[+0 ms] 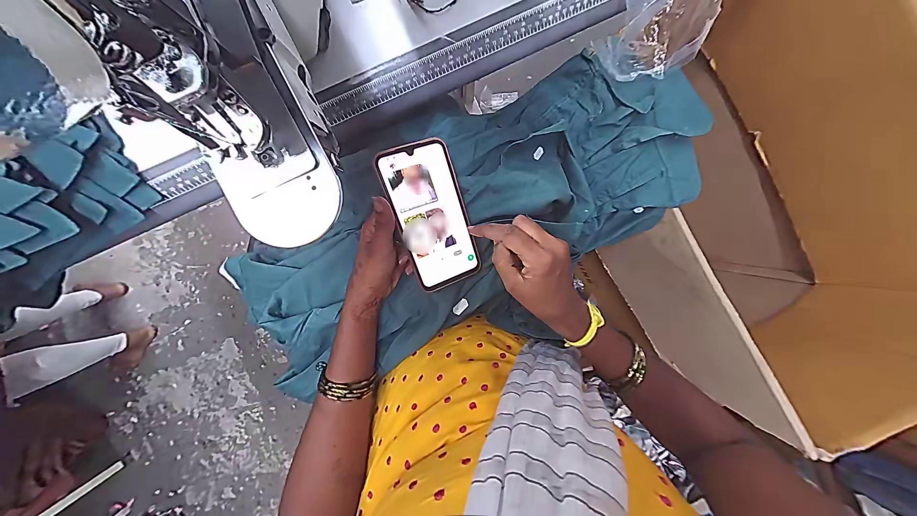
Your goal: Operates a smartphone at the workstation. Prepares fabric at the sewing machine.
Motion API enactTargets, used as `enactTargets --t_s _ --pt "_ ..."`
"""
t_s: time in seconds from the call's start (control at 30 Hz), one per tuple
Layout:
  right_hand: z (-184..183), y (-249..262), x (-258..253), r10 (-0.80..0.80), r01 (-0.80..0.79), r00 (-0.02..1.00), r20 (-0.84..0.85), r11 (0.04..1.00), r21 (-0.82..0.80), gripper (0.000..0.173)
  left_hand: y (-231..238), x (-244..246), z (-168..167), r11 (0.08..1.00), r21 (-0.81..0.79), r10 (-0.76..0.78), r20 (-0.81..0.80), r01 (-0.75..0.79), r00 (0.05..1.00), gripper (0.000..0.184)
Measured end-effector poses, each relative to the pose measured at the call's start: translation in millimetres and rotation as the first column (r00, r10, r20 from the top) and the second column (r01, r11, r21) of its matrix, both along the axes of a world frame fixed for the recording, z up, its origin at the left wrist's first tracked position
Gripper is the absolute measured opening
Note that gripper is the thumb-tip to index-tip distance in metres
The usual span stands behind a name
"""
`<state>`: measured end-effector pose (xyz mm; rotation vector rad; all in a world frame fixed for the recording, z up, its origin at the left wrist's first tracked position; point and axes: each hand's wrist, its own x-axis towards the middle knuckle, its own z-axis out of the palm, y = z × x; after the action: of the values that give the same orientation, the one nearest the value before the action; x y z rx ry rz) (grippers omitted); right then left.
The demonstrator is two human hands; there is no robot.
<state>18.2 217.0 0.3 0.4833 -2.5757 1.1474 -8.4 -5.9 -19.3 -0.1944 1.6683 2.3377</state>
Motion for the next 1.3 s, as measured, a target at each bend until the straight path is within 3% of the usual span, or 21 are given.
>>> enactTargets --t_s 0.13,1.3 --pt "0.5 -0.2 -1.5 0.0 0.0 1.0 -0.001 1.0 -0.009 0.031 0.3 0.2 1.9 0.998 -0.064 -0.002 0.027 0.004 1.0 0.046" --pt "-2.7 -3.9 -3.4 -0.005 0.007 0.999 0.051 0.999 -0.044 0.03 -0.4 -0.3 0.2 1.0 0.028 -0.011 -0.007 0.012 1.0 0.046"
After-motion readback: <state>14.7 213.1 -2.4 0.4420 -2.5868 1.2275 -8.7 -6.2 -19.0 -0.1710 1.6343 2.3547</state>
